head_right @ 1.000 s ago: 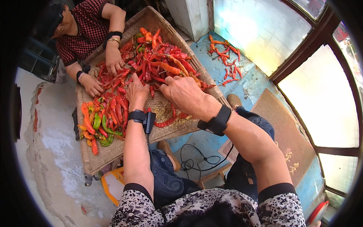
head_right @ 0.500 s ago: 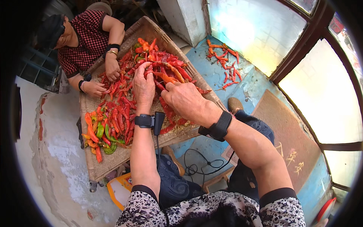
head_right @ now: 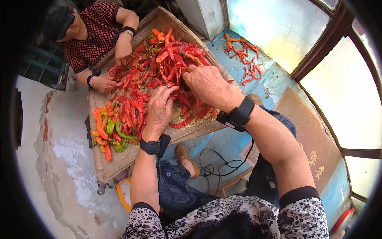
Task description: The person sorts through a pile of peppers on a tray, breaking them open by hand to release the seeds and pulling off the stems.
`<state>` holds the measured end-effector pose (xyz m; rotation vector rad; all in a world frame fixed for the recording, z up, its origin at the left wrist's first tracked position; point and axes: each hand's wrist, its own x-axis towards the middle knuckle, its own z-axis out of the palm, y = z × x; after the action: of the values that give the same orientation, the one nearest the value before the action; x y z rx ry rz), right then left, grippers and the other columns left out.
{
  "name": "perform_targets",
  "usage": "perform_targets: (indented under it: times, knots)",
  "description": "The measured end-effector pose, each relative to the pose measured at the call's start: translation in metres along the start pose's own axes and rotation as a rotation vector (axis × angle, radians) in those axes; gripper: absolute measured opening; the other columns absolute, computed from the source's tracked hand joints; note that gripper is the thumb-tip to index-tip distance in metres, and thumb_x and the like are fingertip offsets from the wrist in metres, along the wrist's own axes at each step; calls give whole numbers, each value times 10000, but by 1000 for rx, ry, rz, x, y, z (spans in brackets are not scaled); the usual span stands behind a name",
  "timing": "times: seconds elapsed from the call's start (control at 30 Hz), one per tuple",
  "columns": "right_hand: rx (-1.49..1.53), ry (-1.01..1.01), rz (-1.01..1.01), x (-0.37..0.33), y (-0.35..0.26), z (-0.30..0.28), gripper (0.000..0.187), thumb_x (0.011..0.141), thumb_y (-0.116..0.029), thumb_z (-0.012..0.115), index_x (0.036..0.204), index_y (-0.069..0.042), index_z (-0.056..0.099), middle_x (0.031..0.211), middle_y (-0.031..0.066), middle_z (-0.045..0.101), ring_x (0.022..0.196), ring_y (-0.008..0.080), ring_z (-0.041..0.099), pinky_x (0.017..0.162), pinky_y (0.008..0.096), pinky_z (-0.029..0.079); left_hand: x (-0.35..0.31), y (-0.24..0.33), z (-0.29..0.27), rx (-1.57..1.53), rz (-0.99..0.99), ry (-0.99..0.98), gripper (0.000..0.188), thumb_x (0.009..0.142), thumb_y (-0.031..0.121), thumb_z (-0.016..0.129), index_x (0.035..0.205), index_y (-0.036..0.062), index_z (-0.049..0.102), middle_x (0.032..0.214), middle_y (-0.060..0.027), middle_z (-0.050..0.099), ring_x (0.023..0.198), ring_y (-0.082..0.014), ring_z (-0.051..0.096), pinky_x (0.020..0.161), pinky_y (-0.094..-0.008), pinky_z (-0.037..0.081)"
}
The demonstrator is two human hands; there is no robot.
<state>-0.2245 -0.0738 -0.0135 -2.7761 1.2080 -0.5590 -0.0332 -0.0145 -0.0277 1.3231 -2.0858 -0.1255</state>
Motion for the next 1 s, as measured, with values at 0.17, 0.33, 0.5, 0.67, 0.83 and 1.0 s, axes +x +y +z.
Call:
perform_targets:
  times: [0.17,0.33,0.5,0.67,0.83,1.0]
  knots:
    - [-44,17,-22,0,5,-8,257,808,-270,701,887,-47,600,869,101,616,787,298,636,632,404,520,-22,0,-11,-4,76,-166,437,725,-145,532,1093,63,646,969,-137,596,924,-323,592,794,-400,490]
    - [35,58,-83,2,-10,1,120,812,-115,620,895,-32,595,806,123,625,760,316,648,620,409,531,-35,-2,-21,-50,73,-277,471,713,-140,514,1107,81,649,957,-139,590,921,-329,592,801,-398,493]
    - [80,87,-122,0,-12,1,89,800,-85,618,865,-31,590,788,117,612,718,319,638,582,420,515,-31,-3,-34,-157,-96,-273,444,767,-77,524,1176,75,603,1012,-155,616,896,-355,611,806,-374,501]
    - [95,117,-110,-2,-10,-2,94,780,-82,636,823,-21,578,768,125,610,729,327,638,577,424,505,-28,-11,-42,-368,-457,-111,328,884,49,611,1208,63,568,927,-94,681,706,-126,632,670,-283,524]
    - [523,114,-170,-4,-11,11,358,840,-173,686,1144,-5,602,888,132,655,787,297,646,683,378,517,-25,-20,-33,-503,-443,-24,210,940,180,593,1096,42,621,800,-16,641,669,-89,587,618,-245,482]
    - [853,34,14,0,-27,10,464,890,-268,681,1191,64,562,842,126,669,740,218,641,661,340,507,-15,-3,-27,-486,-423,-64,201,948,188,593,1081,45,639,867,10,638,711,-62,551,658,-228,468]
